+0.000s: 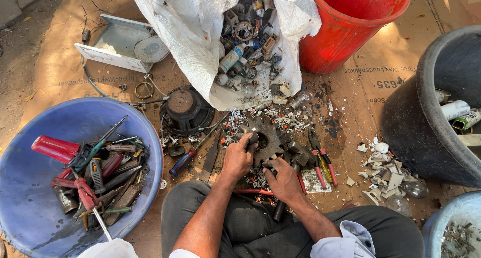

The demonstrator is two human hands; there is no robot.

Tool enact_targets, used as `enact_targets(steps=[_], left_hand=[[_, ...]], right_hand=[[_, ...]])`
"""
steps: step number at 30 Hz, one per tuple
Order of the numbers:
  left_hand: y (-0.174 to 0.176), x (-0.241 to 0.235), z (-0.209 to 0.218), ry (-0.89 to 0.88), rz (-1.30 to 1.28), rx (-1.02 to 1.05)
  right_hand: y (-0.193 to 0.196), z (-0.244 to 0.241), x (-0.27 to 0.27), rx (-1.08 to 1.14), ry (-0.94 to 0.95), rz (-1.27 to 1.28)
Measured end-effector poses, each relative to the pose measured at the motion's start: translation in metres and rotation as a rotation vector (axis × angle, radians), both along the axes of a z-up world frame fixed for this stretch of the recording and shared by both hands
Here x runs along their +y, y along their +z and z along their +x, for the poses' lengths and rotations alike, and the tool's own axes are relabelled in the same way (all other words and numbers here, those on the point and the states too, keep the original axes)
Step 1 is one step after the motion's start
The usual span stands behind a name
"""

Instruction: The person sits on the ground and uses a hammer to repeatedly strike a metal gear-like object held in their left hand. The person adjusts the object's position between strikes and occasionally picks up small fragments from the ground.

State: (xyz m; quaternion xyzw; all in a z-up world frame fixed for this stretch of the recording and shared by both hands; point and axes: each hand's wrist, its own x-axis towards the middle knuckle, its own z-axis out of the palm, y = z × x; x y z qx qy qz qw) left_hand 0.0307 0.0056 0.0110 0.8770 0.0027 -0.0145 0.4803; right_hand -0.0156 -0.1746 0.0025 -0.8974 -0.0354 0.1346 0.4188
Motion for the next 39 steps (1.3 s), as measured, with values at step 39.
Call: enact_targets(steps=[39], left_hand=[[-0.021,-0.009,-0.013,-0.072,0.264,-0.139]], right_hand=[[-0.018,0.001,-0.038,0.433,-0.219,-0.452]])
